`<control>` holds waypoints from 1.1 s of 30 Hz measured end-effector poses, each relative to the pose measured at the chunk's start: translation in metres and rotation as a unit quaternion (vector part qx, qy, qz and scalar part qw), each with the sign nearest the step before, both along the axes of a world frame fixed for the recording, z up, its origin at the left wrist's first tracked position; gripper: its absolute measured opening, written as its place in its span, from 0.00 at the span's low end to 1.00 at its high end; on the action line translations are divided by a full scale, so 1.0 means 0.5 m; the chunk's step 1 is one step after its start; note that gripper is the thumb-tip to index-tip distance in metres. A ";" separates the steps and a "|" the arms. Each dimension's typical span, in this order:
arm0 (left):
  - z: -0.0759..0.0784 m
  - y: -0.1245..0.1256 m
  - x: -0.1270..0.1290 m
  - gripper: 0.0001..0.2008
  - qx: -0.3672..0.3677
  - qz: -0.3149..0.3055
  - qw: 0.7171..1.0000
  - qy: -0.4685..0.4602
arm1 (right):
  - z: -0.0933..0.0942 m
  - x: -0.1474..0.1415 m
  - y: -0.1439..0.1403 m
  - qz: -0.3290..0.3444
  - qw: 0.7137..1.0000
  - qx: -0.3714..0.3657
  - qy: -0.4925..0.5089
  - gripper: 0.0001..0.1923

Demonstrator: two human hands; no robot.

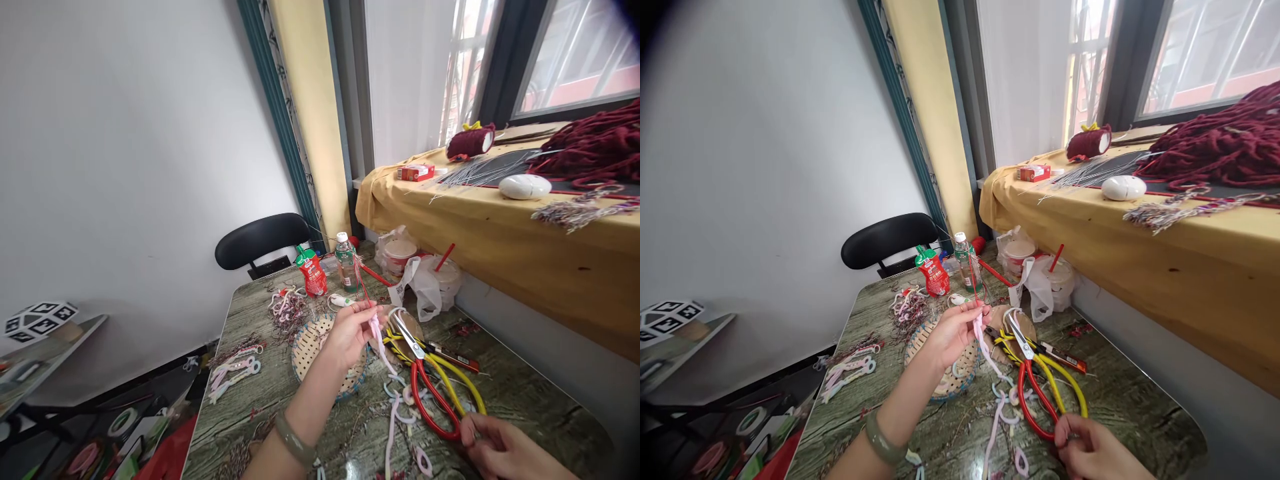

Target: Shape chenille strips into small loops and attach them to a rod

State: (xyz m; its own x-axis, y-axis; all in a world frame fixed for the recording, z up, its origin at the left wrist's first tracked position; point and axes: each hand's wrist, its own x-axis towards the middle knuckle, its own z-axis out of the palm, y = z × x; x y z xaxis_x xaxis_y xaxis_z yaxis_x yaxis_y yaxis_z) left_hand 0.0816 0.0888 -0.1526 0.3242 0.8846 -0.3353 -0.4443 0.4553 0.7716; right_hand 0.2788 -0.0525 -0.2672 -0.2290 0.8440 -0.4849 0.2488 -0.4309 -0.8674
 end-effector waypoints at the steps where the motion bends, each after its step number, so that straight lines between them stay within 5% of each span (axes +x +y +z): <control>1: -0.004 -0.009 0.001 0.05 -0.006 0.005 1.000 0.001 | 0.011 0.000 0.003 -0.021 0.998 -0.022 0.054 0.10; 6: -0.025 -0.061 0.012 0.09 -0.037 0.063 0.997 0.013 | 0.081 0.001 0.011 -0.106 0.961 -0.055 0.250 0.11; 12: -0.032 -0.121 0.030 0.20 -0.064 0.115 0.991 0.015 | 0.134 -0.012 0.032 -0.017 0.983 0.158 0.095 0.12; 16: -0.031 -0.151 0.045 0.14 -0.059 0.077 0.995 -0.015 | 0.111 -0.033 0.035 -0.040 0.978 0.195 0.054 0.12; 23: -0.051 -0.163 0.059 0.08 -0.037 0.058 0.997 -0.040 | 0.043 -0.078 0.034 -0.045 0.969 0.129 0.207 0.26; 33: -0.072 -0.155 0.032 0.13 -0.044 0.007 0.999 0.018 | 0.072 -0.083 0.028 -0.064 0.976 0.045 0.202 0.20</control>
State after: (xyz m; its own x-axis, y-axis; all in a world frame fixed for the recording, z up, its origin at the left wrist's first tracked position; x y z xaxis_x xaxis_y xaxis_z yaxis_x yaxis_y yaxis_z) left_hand 0.0977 0.0111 -0.1885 0.2981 0.8558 -0.4228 -0.4236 0.5155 0.7449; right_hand 0.2373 -0.0386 -0.2310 -0.2751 0.9134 -0.2999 -0.1719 -0.3536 -0.9194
